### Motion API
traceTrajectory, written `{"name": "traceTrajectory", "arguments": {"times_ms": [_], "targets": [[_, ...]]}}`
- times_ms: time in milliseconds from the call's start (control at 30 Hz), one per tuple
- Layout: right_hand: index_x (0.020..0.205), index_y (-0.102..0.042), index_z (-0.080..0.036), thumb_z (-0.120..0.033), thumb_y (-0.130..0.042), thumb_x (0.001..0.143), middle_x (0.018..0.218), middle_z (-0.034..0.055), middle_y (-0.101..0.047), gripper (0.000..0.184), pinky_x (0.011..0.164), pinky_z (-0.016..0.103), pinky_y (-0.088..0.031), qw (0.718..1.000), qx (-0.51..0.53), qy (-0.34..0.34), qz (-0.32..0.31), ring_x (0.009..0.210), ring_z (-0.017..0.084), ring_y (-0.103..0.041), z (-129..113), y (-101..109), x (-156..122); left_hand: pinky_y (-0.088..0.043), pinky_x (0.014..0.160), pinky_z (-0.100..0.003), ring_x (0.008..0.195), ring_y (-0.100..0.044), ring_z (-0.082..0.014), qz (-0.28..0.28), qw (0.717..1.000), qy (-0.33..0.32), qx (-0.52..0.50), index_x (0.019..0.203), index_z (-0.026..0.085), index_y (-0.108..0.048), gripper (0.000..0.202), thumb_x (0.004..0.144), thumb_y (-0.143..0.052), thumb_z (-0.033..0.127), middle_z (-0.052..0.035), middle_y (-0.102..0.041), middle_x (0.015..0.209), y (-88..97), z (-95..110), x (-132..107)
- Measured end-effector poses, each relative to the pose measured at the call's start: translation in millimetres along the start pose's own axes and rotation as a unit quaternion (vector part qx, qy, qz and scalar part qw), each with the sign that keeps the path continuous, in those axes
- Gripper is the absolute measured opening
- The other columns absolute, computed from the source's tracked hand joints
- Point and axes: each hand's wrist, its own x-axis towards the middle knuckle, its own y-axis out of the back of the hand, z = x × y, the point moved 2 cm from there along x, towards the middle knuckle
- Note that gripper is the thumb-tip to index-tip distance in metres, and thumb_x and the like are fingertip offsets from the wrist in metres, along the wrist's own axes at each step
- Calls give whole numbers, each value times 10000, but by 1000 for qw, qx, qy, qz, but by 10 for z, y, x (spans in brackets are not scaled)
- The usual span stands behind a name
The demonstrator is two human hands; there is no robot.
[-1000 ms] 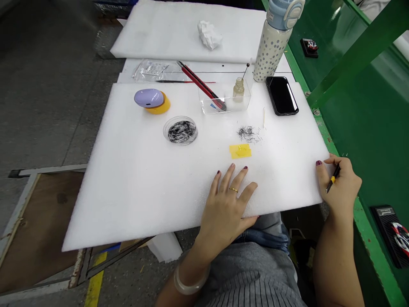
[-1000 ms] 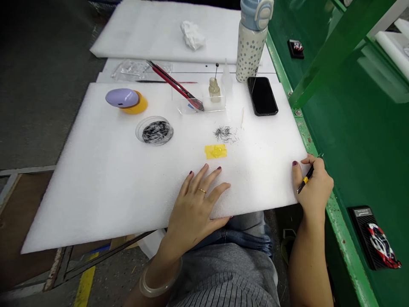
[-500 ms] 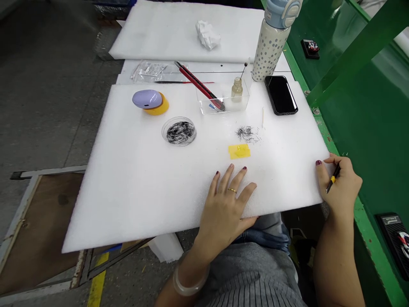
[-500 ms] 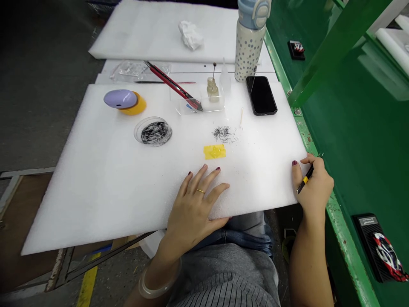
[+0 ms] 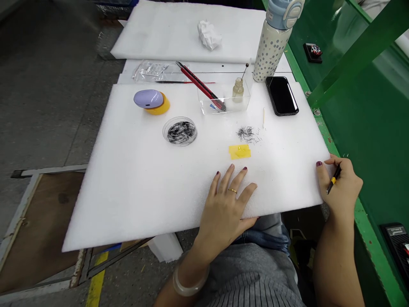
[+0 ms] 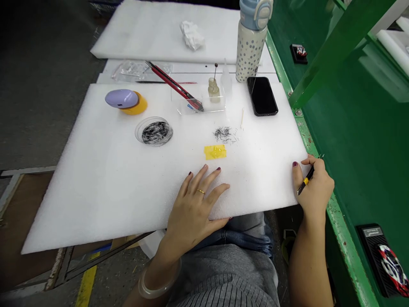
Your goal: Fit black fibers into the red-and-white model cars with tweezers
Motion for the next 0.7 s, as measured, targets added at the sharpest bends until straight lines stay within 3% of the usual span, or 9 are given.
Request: {"name": "traceTrajectory", "arguments": {"times_ms": [700], "targets": [[953,-565,-279,-509,-563,862,1252,121,-741,247,734,484,-532,1000,2,-3,5,883,377,-744,-5,13,2,-460,1113,-680,1427,-470,-435,3,1000,1,-4,1294,229,-568,758,669,-895,506,-137,-547,1522,1,-1,1]]}}
